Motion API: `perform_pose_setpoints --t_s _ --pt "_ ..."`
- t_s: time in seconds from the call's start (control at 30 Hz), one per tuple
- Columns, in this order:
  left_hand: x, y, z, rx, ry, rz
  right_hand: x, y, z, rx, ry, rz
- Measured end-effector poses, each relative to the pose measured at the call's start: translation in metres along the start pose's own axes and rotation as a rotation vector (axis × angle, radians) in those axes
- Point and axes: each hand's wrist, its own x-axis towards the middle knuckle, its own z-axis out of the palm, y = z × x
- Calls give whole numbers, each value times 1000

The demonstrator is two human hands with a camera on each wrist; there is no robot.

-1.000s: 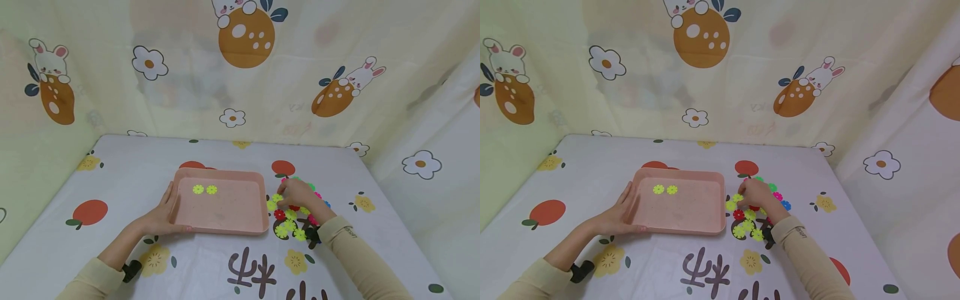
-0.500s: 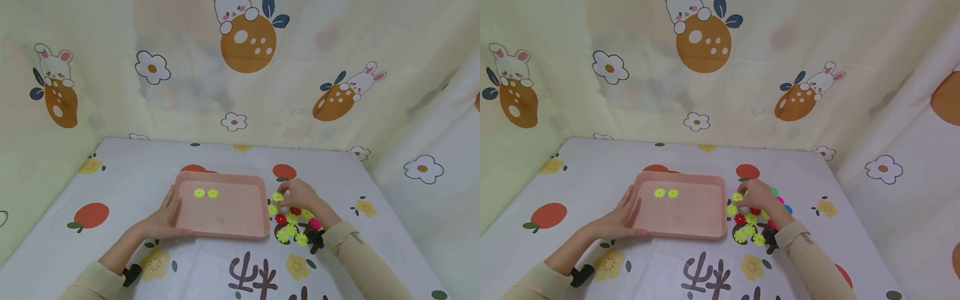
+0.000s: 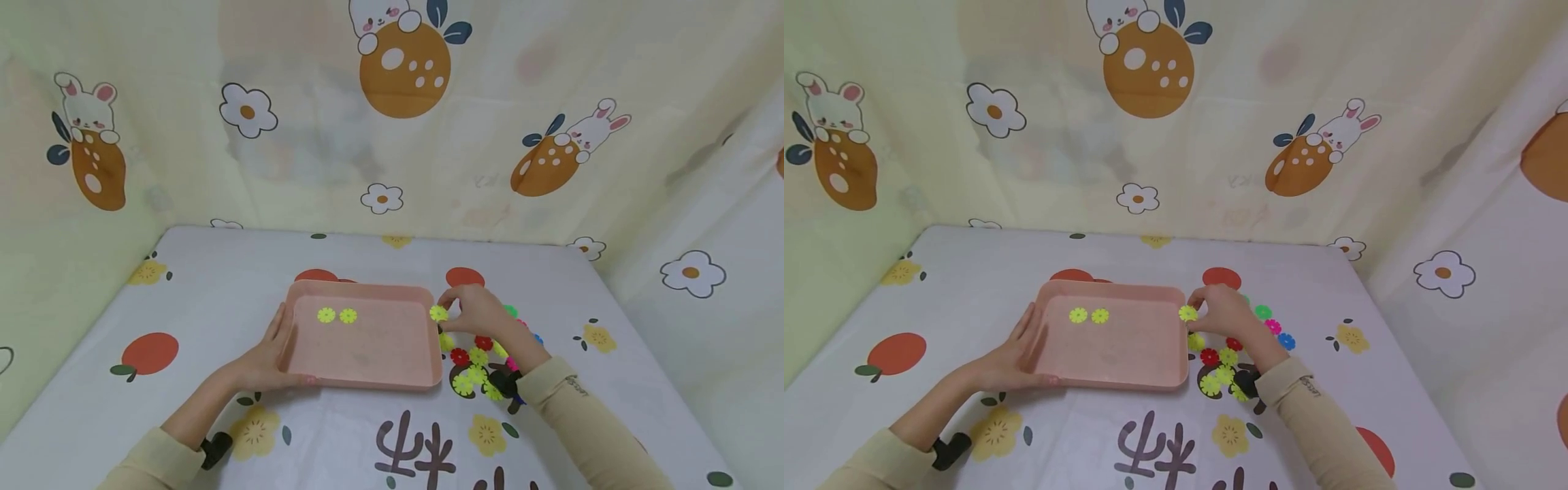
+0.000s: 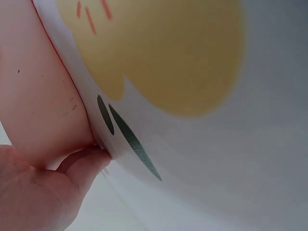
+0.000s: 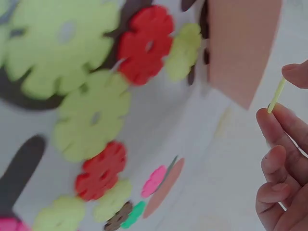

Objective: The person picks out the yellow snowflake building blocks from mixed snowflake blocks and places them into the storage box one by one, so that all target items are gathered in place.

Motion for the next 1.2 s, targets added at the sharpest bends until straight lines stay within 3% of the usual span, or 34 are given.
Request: perform_pose_setpoints --t_s 0.47,0.7,0.87,1.2 --pt "1 -1 2 10 3 -9 24 -29 19 146 -87 49" --pt "1 -2 2 9 2 -9 36 -35 29 143 -77 11" --pt "2 -2 2 13 0 -8 44 -37 36 149 -117 31" --pt "1 -2 1 14 0 -7 57 -50 31 58 -176 53"
